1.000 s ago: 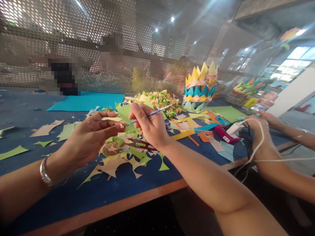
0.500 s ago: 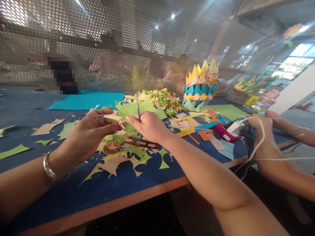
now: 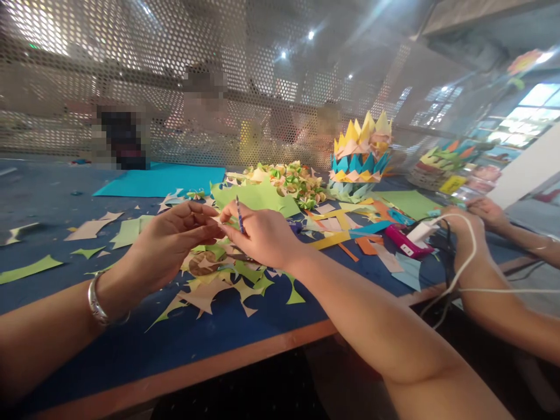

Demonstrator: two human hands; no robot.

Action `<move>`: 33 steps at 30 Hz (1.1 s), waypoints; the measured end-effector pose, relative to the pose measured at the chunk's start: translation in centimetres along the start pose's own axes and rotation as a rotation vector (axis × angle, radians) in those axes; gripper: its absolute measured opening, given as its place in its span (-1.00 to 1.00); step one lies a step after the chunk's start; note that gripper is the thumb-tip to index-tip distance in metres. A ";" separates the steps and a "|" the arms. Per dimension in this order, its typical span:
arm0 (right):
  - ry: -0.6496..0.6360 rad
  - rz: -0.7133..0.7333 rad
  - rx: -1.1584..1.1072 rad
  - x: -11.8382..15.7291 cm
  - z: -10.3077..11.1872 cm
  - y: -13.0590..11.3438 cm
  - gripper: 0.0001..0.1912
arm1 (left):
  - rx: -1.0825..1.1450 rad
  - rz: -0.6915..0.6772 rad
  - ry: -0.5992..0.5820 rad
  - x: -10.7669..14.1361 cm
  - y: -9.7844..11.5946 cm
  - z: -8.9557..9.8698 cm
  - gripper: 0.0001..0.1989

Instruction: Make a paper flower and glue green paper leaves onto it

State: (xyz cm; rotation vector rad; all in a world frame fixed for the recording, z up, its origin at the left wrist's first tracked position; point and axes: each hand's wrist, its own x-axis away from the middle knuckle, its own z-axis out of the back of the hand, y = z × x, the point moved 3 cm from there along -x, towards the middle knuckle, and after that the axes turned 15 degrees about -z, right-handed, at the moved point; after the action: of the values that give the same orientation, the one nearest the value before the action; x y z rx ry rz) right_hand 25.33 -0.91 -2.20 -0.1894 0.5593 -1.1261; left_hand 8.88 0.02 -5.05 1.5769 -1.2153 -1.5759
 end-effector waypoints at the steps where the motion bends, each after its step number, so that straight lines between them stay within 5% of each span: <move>1: 0.011 0.011 0.008 0.0 0.0 0.0 -0.76 | -0.011 -0.004 -0.008 0.0 0.1 0.0 -0.76; 18: 0.056 0.077 0.007 0.2 0.0 0.2 -0.78 | 0.002 0.177 -0.003 0.2 0.2 0.0 -0.86; 28: 0.060 0.071 -0.031 0.1 0.0 0.4 -0.78 | -0.463 -0.138 -0.200 -0.5 0.5 0.8 -0.84; 33: 0.047 0.072 -0.061 0.1 0.0 0.5 -0.78 | -0.368 -0.086 -0.157 -0.4 0.8 0.6 -0.83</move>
State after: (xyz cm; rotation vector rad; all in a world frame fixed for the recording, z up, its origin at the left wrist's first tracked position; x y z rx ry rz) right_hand 25.75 -0.74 -2.49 -0.1946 0.6386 -1.0469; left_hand 8.23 0.21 -4.21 1.3020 -0.8787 -1.8831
